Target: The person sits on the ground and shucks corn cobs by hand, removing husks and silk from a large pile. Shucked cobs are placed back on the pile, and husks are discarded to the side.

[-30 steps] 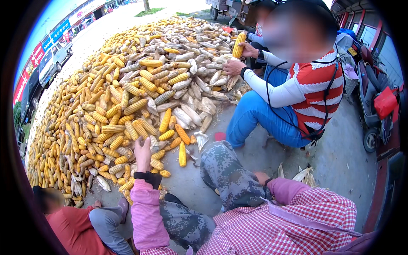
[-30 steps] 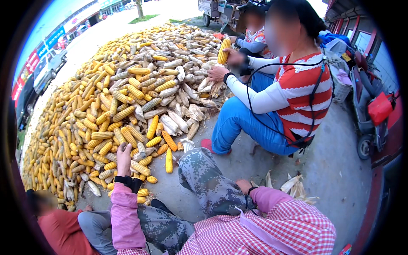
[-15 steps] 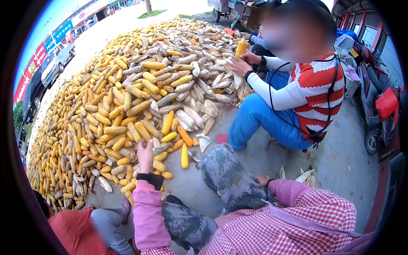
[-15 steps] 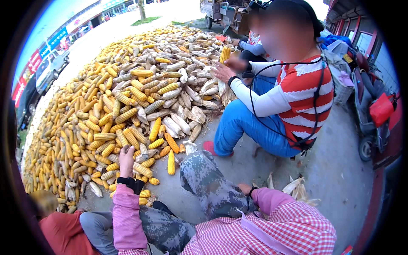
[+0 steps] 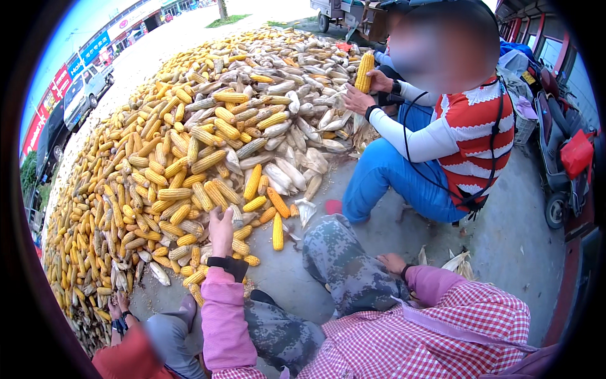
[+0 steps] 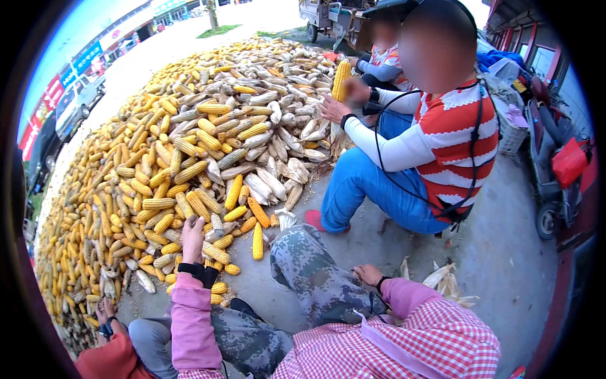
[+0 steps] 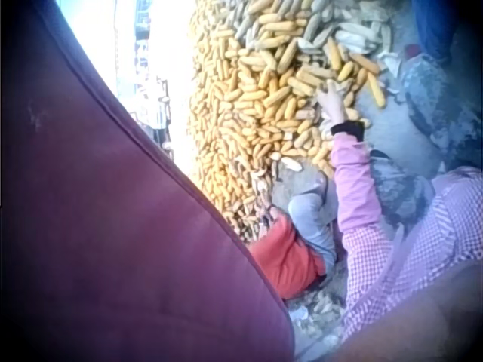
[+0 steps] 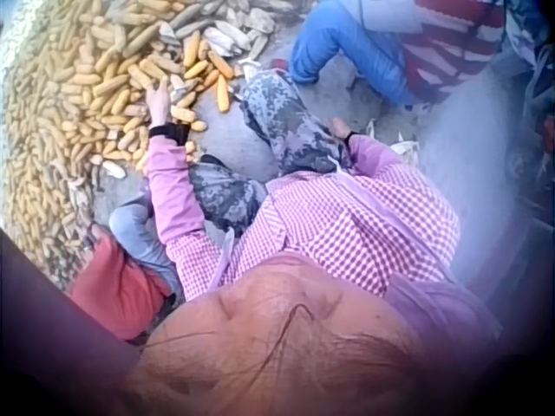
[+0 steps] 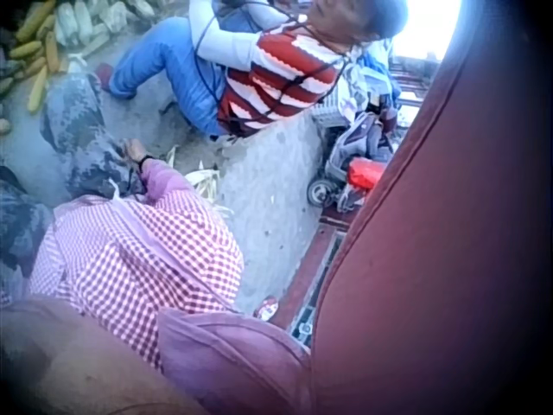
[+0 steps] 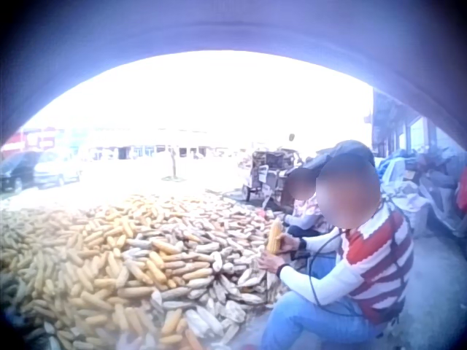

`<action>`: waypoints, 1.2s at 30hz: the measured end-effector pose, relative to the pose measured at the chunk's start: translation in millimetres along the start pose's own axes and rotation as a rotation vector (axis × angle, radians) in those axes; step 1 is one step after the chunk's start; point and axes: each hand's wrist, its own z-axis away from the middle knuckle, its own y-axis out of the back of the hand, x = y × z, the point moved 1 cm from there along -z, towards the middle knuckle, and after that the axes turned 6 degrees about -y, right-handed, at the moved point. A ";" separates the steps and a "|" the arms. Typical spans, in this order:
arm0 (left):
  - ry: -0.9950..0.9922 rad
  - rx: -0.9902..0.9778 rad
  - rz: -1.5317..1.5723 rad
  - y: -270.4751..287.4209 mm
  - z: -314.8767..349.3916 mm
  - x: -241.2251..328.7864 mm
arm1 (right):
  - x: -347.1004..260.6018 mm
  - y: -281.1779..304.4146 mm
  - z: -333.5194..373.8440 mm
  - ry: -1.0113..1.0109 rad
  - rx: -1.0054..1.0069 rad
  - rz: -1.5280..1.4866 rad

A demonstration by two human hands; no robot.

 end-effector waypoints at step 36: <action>-0.134 -0.296 0.541 -14.6 20.7 59.3 | -374.8 135.0 -39.6 0.407 0.102 -0.441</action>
